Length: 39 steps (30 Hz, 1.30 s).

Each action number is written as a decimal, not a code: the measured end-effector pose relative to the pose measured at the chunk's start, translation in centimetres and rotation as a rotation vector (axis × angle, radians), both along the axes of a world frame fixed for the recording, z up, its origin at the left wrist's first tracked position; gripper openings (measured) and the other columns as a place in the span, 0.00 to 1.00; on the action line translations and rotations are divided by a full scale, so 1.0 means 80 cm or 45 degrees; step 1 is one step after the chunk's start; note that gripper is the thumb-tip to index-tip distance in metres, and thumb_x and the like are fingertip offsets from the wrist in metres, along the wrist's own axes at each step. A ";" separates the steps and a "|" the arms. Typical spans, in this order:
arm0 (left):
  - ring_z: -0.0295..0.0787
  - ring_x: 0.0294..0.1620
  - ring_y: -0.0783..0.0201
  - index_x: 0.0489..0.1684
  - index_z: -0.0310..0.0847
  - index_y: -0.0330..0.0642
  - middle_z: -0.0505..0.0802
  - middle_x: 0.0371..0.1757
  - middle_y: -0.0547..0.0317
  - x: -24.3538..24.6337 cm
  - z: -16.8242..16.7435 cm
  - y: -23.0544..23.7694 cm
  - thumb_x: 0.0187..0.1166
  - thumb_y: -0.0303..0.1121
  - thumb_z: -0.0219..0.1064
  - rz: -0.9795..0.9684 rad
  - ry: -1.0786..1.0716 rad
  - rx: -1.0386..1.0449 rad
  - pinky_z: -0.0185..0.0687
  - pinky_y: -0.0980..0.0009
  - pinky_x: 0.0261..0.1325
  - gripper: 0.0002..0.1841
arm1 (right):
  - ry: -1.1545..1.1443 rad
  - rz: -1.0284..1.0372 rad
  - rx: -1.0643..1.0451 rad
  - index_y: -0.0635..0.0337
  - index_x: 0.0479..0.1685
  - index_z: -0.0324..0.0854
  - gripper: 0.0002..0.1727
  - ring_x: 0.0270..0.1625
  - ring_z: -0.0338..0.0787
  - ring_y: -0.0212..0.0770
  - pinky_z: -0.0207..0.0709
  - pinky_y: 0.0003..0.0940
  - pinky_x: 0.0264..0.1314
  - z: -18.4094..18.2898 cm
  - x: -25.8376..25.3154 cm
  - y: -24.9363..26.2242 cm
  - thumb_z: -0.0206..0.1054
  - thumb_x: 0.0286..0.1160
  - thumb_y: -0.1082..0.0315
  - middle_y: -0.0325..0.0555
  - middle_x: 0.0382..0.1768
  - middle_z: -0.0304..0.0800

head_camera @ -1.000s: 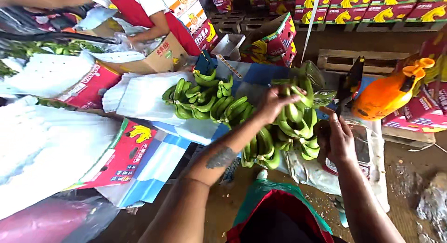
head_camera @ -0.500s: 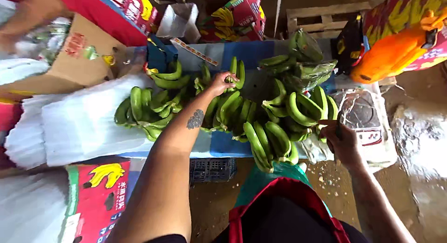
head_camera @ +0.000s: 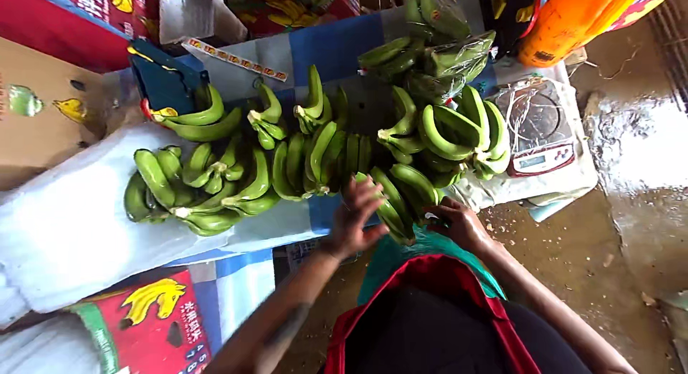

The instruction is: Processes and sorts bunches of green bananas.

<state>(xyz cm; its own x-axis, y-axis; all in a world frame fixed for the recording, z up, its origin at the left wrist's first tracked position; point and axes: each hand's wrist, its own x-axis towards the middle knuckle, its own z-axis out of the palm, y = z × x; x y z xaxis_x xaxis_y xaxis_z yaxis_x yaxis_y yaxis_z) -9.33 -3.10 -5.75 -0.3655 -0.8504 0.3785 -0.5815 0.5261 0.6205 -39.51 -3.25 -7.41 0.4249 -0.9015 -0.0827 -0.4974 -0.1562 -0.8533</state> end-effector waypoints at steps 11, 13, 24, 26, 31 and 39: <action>0.81 0.79 0.55 0.58 0.91 0.41 0.93 0.66 0.53 -0.096 -0.043 0.058 0.78 0.46 0.71 0.185 0.063 0.150 0.39 0.34 0.92 0.20 | -0.310 -0.206 -0.191 0.62 0.57 0.90 0.18 0.35 0.83 0.29 0.80 0.25 0.42 0.016 -0.038 -0.027 0.77 0.68 0.67 0.46 0.40 0.88; 0.78 0.82 0.58 0.62 0.89 0.43 0.92 0.69 0.56 -0.088 -0.036 0.057 0.81 0.48 0.69 0.121 0.074 0.202 0.32 0.33 0.92 0.21 | -0.333 -0.448 -0.466 0.61 0.60 0.90 0.19 0.35 0.80 0.29 0.77 0.24 0.40 0.023 -0.049 -0.041 0.77 0.69 0.67 0.47 0.42 0.87; 0.79 0.80 0.52 0.58 0.93 0.50 0.94 0.65 0.61 -0.133 -0.059 0.050 0.76 0.55 0.70 0.294 0.012 0.038 0.27 0.25 0.88 0.23 | 0.704 0.512 -0.384 0.53 0.52 0.90 0.18 0.51 0.93 0.58 0.82 0.67 0.48 0.076 -0.084 -0.212 0.79 0.70 0.53 0.48 0.54 0.94; 0.85 0.75 0.54 0.53 0.95 0.48 0.96 0.61 0.60 -0.139 -0.059 0.045 0.76 0.45 0.72 0.307 0.066 0.013 0.30 0.27 0.88 0.16 | 0.724 0.542 -0.398 0.54 0.49 0.90 0.15 0.49 0.94 0.58 0.81 0.65 0.47 0.079 -0.083 -0.216 0.77 0.72 0.54 0.49 0.50 0.94; 0.92 0.66 0.61 0.54 0.92 0.37 0.97 0.58 0.54 -0.122 -0.032 0.042 0.78 0.37 0.72 0.174 0.280 0.131 0.53 0.40 0.91 0.15 | 0.714 0.562 -0.479 0.58 0.49 0.88 0.14 0.44 0.93 0.60 0.81 0.64 0.40 0.083 -0.081 -0.211 0.73 0.78 0.57 0.53 0.47 0.93; 0.94 0.59 0.63 0.53 0.92 0.44 0.97 0.53 0.61 -0.026 0.160 0.016 0.76 0.41 0.73 0.086 0.669 0.570 0.87 0.63 0.70 0.14 | 0.245 0.246 -0.098 0.62 0.36 0.89 0.13 0.34 0.88 0.48 0.80 0.57 0.43 0.129 -0.096 -0.226 0.79 0.69 0.60 0.50 0.29 0.88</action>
<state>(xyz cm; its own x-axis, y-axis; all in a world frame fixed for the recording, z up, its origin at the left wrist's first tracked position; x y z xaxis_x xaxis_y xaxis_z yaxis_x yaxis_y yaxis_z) -11.38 -1.84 7.07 -0.1706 -0.9804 0.0985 -0.1673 0.1273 0.9777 -47.21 -21.31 2.92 0.5725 -0.8121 -0.1130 -0.6039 -0.3244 -0.7281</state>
